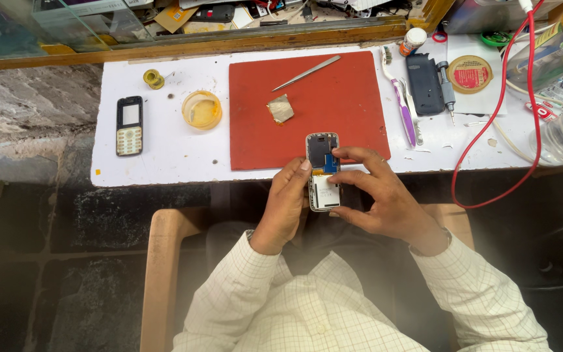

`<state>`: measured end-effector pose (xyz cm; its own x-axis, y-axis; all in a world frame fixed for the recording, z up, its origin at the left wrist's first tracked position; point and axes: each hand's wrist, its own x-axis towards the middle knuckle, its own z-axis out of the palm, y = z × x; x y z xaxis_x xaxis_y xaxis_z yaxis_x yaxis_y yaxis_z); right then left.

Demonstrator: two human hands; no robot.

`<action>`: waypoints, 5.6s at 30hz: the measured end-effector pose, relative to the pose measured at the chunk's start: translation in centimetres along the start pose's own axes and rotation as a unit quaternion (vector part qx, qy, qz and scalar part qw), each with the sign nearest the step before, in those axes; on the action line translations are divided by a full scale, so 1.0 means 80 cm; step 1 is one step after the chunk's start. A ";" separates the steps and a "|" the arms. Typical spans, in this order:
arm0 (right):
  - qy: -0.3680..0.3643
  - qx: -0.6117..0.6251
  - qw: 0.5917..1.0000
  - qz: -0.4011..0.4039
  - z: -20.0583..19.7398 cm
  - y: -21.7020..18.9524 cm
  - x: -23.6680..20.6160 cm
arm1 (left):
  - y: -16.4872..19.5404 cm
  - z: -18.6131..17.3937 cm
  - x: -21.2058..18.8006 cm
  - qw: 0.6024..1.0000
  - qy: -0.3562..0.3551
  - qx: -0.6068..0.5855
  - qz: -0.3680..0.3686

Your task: The person repairs a mobile phone at a workbench. They disassemble the phone by hand, remove and reposition internal components, use tweezers to work inside the phone, then reattach the cover and press the phone together, handling a second phone on the bench along the way.

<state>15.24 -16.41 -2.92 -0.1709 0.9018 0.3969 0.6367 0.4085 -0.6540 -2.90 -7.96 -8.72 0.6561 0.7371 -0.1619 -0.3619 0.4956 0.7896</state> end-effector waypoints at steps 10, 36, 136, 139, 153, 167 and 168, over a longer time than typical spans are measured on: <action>0.029 -0.090 0.994 -0.056 -0.003 -0.005 0.001 | 0.000 0.002 -0.003 1.000 -0.013 -0.001 0.018; 0.070 -0.061 0.983 -0.155 -0.012 0.005 0.001 | 0.007 0.005 -0.006 0.999 -0.013 0.035 -0.011; 0.286 0.066 0.947 0.128 0.005 0.050 -0.019 | 0.067 -0.009 0.047 0.880 0.107 0.405 0.224; 0.321 -0.055 0.935 0.144 -0.027 0.072 -0.028 | 0.072 -0.010 0.057 0.877 0.099 0.412 0.226; 0.278 -0.187 0.926 0.172 -0.063 0.093 -0.045 | 0.062 -0.005 0.061 0.709 0.098 0.597 0.361; 0.141 -0.207 0.967 -0.053 -0.025 0.081 0.111 | 0.051 -0.006 0.064 0.706 0.083 0.581 0.395; 0.129 -0.229 0.962 -0.069 -0.019 0.082 0.131 | 0.051 -0.006 0.064 0.703 0.084 0.582 0.399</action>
<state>18.78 -4.51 -2.11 -0.1236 0.7543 0.6448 0.8961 0.3640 -0.2540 -1.32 -1.97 -6.60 0.4284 0.6598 0.6174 0.2820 -0.7468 0.6024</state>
